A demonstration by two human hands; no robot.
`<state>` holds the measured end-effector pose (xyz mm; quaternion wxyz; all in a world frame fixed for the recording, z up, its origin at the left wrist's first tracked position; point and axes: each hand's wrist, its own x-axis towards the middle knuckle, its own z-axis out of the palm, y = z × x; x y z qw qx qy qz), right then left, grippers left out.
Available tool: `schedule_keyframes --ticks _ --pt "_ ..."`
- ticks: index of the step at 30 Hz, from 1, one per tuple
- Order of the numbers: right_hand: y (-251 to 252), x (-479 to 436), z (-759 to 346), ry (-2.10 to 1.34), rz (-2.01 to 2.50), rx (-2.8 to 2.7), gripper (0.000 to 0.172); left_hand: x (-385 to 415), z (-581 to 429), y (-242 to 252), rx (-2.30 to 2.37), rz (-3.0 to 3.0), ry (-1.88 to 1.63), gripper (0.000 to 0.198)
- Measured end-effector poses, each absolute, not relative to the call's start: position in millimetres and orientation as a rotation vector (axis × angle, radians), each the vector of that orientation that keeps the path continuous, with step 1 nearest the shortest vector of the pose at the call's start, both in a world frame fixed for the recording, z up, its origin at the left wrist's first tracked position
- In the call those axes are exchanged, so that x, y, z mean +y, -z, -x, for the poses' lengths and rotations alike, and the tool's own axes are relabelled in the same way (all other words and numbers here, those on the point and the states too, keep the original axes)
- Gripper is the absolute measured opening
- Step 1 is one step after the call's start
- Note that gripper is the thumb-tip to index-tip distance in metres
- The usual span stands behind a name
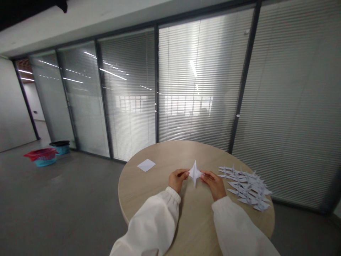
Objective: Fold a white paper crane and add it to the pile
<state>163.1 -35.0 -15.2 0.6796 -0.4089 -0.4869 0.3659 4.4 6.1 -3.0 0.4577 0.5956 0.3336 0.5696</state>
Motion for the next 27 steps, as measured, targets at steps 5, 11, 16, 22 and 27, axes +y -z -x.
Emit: schedule_keyframes --ticks 5,11,16,22,27 --pt "14.7 -36.5 -163.7 -0.795 0.939 -1.118 0.03 2.4 -3.6 -0.1 0.827 -1.464 -1.424 0.027" --pt "14.3 -36.8 -164.4 -0.772 0.975 -1.134 0.03 2.3 -3.3 -1.2 0.867 -1.469 -1.438 0.024" --pt "10.3 -40.3 -163.9 -0.76 0.997 -1.095 0.028 3.9 -2.6 -1.6 0.917 -1.476 -1.463 0.023" --pt "14.8 -35.9 -167.6 -0.737 1.017 -1.042 0.03 8.7 1.2 2.1 0.954 -1.52 -1.487 0.025" --pt "21.7 -31.2 -173.0 -0.681 1.082 -1.049 0.03 8.6 3.3 0.8 1.007 -1.523 -1.527 0.021"
